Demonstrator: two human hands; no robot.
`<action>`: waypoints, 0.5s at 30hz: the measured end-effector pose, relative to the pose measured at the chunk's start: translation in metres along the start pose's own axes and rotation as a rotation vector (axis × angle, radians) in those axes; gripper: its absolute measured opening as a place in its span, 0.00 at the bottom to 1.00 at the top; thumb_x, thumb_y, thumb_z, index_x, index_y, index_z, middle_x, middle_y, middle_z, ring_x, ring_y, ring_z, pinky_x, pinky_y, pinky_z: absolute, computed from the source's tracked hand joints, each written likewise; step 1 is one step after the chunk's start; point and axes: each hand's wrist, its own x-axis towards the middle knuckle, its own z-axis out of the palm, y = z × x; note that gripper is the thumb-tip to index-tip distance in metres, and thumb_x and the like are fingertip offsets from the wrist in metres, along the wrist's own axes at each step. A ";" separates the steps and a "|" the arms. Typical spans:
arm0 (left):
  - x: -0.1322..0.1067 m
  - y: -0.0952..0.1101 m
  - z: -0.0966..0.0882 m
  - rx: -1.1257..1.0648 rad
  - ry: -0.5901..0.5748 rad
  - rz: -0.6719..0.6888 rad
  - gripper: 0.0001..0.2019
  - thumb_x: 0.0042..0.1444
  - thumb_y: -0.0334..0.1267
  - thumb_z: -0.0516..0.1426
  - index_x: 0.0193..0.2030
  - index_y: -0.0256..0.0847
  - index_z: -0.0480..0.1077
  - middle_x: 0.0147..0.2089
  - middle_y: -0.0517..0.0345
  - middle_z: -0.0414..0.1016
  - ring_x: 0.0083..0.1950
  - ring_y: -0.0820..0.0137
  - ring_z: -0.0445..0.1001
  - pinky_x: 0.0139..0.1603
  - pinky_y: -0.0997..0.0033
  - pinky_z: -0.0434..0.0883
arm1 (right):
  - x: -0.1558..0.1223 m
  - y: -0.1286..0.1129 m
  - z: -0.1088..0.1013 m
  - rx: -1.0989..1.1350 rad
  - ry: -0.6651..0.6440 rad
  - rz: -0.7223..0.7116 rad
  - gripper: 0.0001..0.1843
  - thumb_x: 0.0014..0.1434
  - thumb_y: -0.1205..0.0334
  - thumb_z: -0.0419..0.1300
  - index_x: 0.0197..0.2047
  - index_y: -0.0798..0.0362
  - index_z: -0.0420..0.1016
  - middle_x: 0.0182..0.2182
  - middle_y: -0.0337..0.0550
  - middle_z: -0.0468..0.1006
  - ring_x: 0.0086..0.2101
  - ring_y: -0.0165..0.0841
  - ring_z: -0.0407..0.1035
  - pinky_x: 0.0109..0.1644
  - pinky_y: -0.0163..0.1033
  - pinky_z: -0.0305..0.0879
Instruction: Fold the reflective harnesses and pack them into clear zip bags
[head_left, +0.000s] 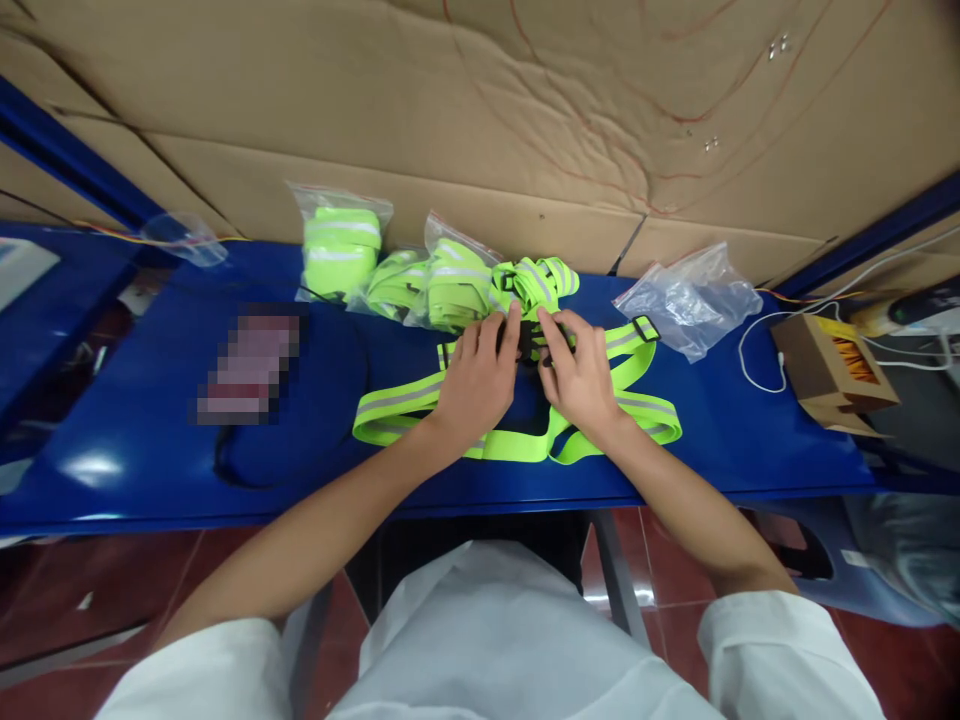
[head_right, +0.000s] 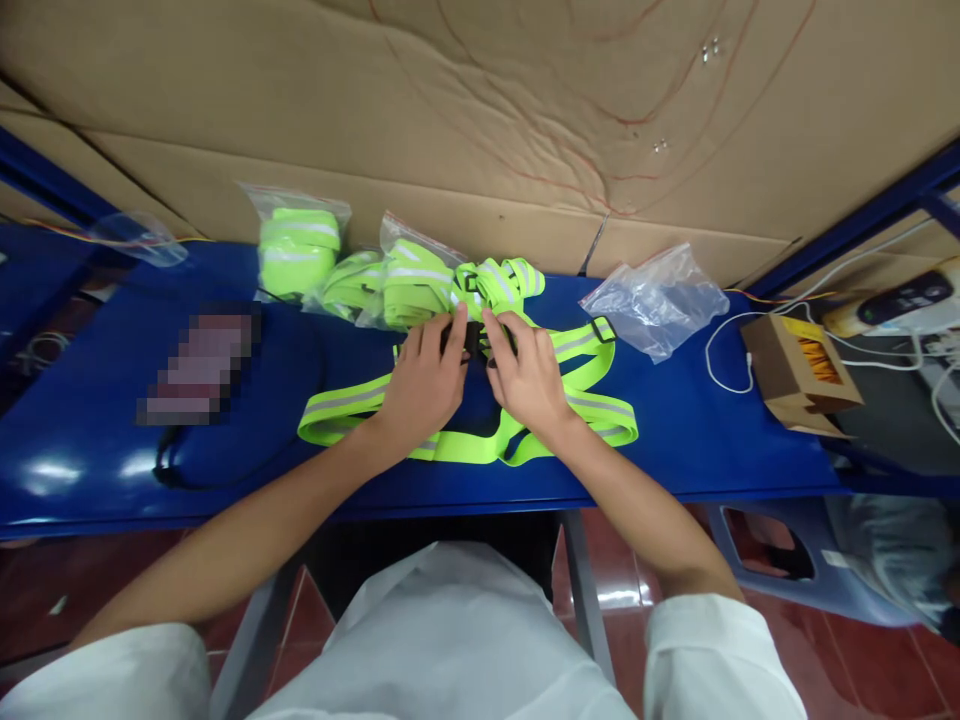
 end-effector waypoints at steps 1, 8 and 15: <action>-0.001 0.000 0.001 -0.021 0.028 0.007 0.29 0.75 0.34 0.45 0.78 0.25 0.56 0.67 0.27 0.69 0.64 0.44 0.72 0.63 0.45 0.72 | 0.000 -0.001 -0.001 0.006 -0.009 -0.004 0.32 0.73 0.66 0.48 0.78 0.58 0.57 0.63 0.64 0.69 0.61 0.51 0.66 0.59 0.57 0.69; -0.005 -0.002 0.008 -0.221 0.110 0.142 0.35 0.70 0.35 0.51 0.79 0.21 0.50 0.72 0.21 0.61 0.70 0.38 0.64 0.69 0.37 0.66 | 0.002 -0.007 -0.005 0.114 0.014 -0.078 0.40 0.70 0.69 0.51 0.81 0.51 0.44 0.63 0.59 0.65 0.63 0.48 0.65 0.65 0.56 0.69; 0.003 -0.021 -0.014 -0.724 0.094 0.070 0.32 0.67 0.38 0.60 0.76 0.42 0.57 0.73 0.42 0.69 0.73 0.55 0.68 0.74 0.53 0.67 | 0.006 0.013 -0.018 0.430 0.058 0.093 0.46 0.67 0.48 0.64 0.79 0.51 0.48 0.69 0.61 0.57 0.71 0.50 0.56 0.72 0.60 0.66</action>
